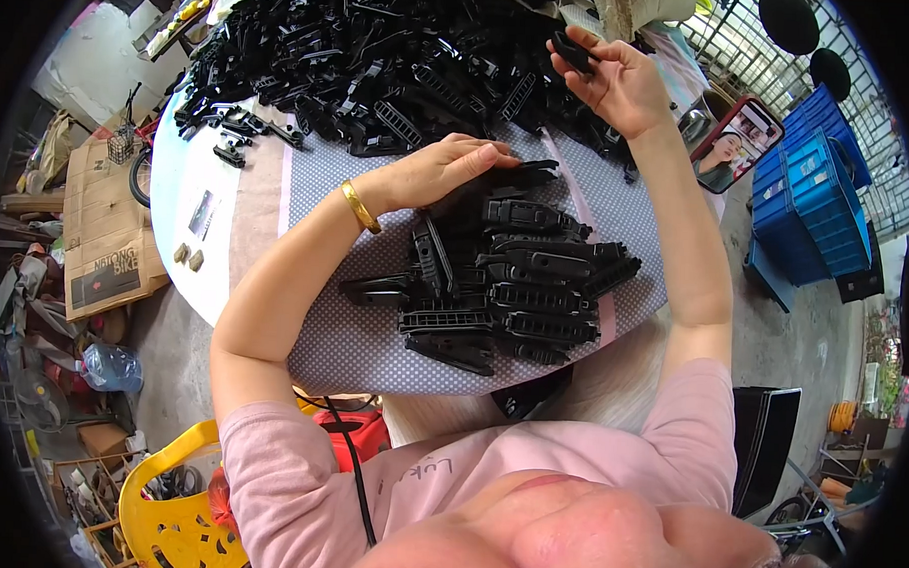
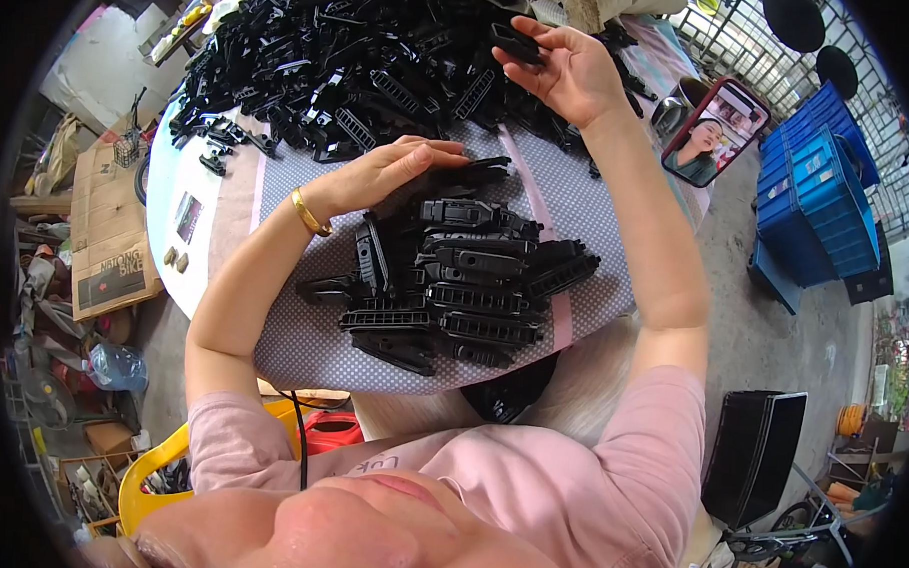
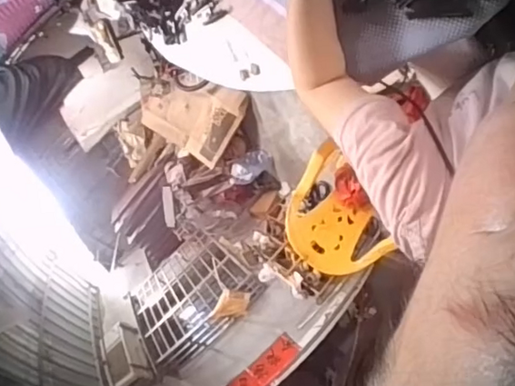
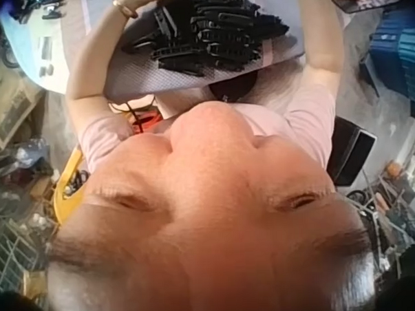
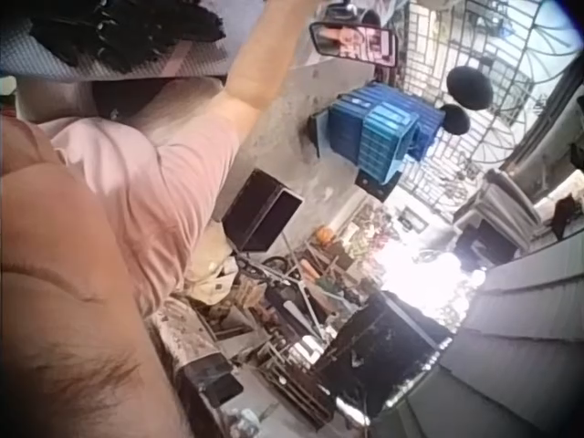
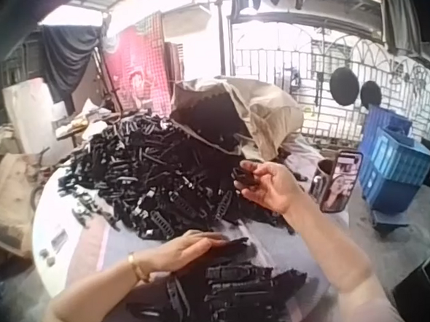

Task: The recorder is sorting and inspecting a large quantity of black plastic hair clips on a round table.

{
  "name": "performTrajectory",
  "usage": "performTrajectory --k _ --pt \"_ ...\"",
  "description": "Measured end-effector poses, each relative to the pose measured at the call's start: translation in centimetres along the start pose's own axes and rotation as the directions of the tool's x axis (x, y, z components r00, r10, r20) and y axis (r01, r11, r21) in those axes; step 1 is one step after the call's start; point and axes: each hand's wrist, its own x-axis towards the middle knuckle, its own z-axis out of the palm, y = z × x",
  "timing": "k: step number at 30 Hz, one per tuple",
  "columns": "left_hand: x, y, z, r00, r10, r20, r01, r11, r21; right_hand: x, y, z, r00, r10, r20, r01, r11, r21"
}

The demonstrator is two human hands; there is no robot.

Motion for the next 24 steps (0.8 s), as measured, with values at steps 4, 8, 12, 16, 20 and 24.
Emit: performTrajectory --k 4,8,12,16,20,24 --pt "0.4 0.4 -0.2 0.993 -0.033 0.113 0.044 0.994 -0.096 0.1 0.5 0.9 0.993 -0.114 -0.037 0.076 0.836 -0.544" --pt "0.1 -0.5 0.2 0.999 -0.040 0.013 0.041 0.998 -0.053 0.1 2.4 1.8 0.924 -0.194 0.329 0.302 -0.157 -0.940" --pt "0.2 -0.1 0.1 0.998 -0.061 -0.016 0.059 0.994 -0.092 1.0 4.2 0.9 0.893 -0.152 0.423 0.285 -0.537 -0.794" --pt "0.3 0.2 0.0 0.990 -0.144 -0.005 0.139 0.967 -0.213 1.1 3.3 1.8 0.825 -0.116 0.552 0.395 -0.580 -0.713" --pt "0.5 -0.9 -0.3 0.953 -0.295 -0.072 0.206 0.802 -0.561 0.0 3.8 2.8 0.633 -0.191 0.750 0.554 -0.564 -0.612" --pt "0.5 -0.7 -1.2 0.960 -0.276 -0.041 0.072 0.387 -0.919 -0.7 4.7 4.0 0.372 -0.204 0.905 0.648 -0.641 -0.411"
